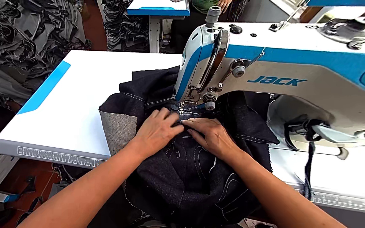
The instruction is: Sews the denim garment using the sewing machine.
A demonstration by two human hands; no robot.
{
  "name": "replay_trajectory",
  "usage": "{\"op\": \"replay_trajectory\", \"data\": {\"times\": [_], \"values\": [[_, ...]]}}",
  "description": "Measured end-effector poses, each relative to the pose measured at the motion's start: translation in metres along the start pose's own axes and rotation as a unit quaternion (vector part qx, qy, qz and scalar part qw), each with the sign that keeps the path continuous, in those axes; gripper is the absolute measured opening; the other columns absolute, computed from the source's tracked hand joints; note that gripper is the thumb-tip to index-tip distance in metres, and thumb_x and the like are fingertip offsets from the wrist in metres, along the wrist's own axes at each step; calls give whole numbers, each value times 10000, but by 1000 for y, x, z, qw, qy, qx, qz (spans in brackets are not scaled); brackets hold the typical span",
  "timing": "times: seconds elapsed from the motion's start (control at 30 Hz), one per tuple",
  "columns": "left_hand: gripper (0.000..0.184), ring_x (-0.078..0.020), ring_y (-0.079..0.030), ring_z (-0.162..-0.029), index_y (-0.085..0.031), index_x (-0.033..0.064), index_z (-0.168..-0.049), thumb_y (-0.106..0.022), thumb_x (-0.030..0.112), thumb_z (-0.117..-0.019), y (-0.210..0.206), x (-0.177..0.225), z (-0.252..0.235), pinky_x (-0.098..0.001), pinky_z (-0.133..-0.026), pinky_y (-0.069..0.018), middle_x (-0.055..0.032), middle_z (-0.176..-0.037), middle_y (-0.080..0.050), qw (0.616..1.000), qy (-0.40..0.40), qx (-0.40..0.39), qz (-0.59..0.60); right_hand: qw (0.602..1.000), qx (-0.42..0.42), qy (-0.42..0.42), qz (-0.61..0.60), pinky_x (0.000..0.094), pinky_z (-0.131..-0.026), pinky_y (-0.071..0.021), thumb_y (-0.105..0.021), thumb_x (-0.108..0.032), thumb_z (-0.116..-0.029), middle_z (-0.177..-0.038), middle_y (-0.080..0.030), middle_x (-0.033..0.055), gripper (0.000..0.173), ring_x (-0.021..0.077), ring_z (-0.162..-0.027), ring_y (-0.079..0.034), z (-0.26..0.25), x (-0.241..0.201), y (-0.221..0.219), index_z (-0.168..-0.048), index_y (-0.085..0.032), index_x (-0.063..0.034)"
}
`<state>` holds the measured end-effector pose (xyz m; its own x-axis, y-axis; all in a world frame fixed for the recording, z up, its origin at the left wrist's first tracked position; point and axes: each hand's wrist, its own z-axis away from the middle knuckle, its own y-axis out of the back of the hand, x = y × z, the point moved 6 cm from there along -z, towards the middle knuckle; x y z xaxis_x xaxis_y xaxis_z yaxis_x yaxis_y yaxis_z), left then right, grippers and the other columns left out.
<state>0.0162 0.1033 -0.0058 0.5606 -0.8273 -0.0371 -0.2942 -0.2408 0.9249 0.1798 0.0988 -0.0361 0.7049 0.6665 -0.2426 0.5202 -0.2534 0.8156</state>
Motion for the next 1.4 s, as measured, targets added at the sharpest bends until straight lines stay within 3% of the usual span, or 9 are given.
{"op": "replay_trajectory", "data": {"times": [0.07,0.13,0.23,0.3,0.4,0.53,0.63,0.97,1.4], "values": [[195,-301,-653,-1164,-737,104,-984,-570,5,-970,-1,12,-2,-506,-1005,-479,-83,-1062,-735,996,-86,4,9,1000,-8,5,8,513,-970,-528,-523,-183,-1018,-1226,-738,99,320,296,-1152,-697,1,-2,0,-1227,-746,-89],[164,-283,-683,-993,-718,61,-905,-566,40,-962,-4,14,-3,-451,-915,-515,-81,-884,-705,991,-121,1,64,999,-34,8,26,515,-955,-516,-480,-184,-1026,-1267,-718,94,359,295,-1176,-678,1,-2,-1,-1281,-724,-116],[183,-271,-680,-799,-705,28,-900,-584,164,-921,-10,7,-3,-418,-756,-526,-98,-774,-679,990,-41,5,134,992,-96,16,74,563,-879,-511,-495,-115,-980,-1289,-671,147,410,348,-1154,-659,-5,-6,-4,-1354,-662,-105],[213,-330,-709,-862,-697,-24,-1056,-651,162,-962,-14,3,-1,-456,-797,-570,-170,-888,-707,991,21,24,127,985,-124,25,119,557,-799,-523,-597,-35,-933,-1234,-691,170,375,370,-1089,-680,-13,-17,-5,-1299,-678,-49],[276,-393,-659,-1122,-665,-62,-1114,-684,155,-945,-17,5,2,-480,-933,-557,-238,-1117,-675,993,54,56,90,976,-130,44,166,475,-687,-519,-616,65,-903,-1044,-689,160,228,345,-921,-680,-23,-31,-8,-1106,-707,13],[432,-401,-542,-1365,-579,-68,-1361,-534,243,-1065,-28,12,11,-501,-1125,-445,-250,-1378,-614,989,111,-28,89,996,-63,27,48,533,-983,-522,-520,-28,-930,-1275,-697,159,394,348,-1201,-660,1,-9,-4,-1278,-703,-38],[499,-412,-459,-1440,-524,-105,-1423,-431,267,-1102,-35,29,10,-468,-1188,-376,-281,-1490,-520,982,153,-99,52,998,-58,32,8,517,-1024,-503,-462,-65,-927,-1322,-693,115,421,312,-1243,-649,13,6,3,-1250,-733,-80],[420,-420,-445,-1447,-500,-100,-1443,-446,72,-1064,-29,23,9,-440,-1193,-377,-290,-1505,-494,980,134,-146,27,999,-46,23,11,514,-1005,-515,-478,-39,-909,-1300,-699,125,347,317,-1215,-664,10,0,4,-1121,-752,-48],[418,-396,-437,-1458,-496,-93,-1451,-434,98,-1084,-33,-1,-9,-422,-1201,-362,-278,-1504,-498,980,130,-143,41,999,-36,16,9,530,-992,-502,-442,-69,-934,-1277,-713,113,344,304,-1189,-677,-10,26,1,-1084,-751,-52]]}}
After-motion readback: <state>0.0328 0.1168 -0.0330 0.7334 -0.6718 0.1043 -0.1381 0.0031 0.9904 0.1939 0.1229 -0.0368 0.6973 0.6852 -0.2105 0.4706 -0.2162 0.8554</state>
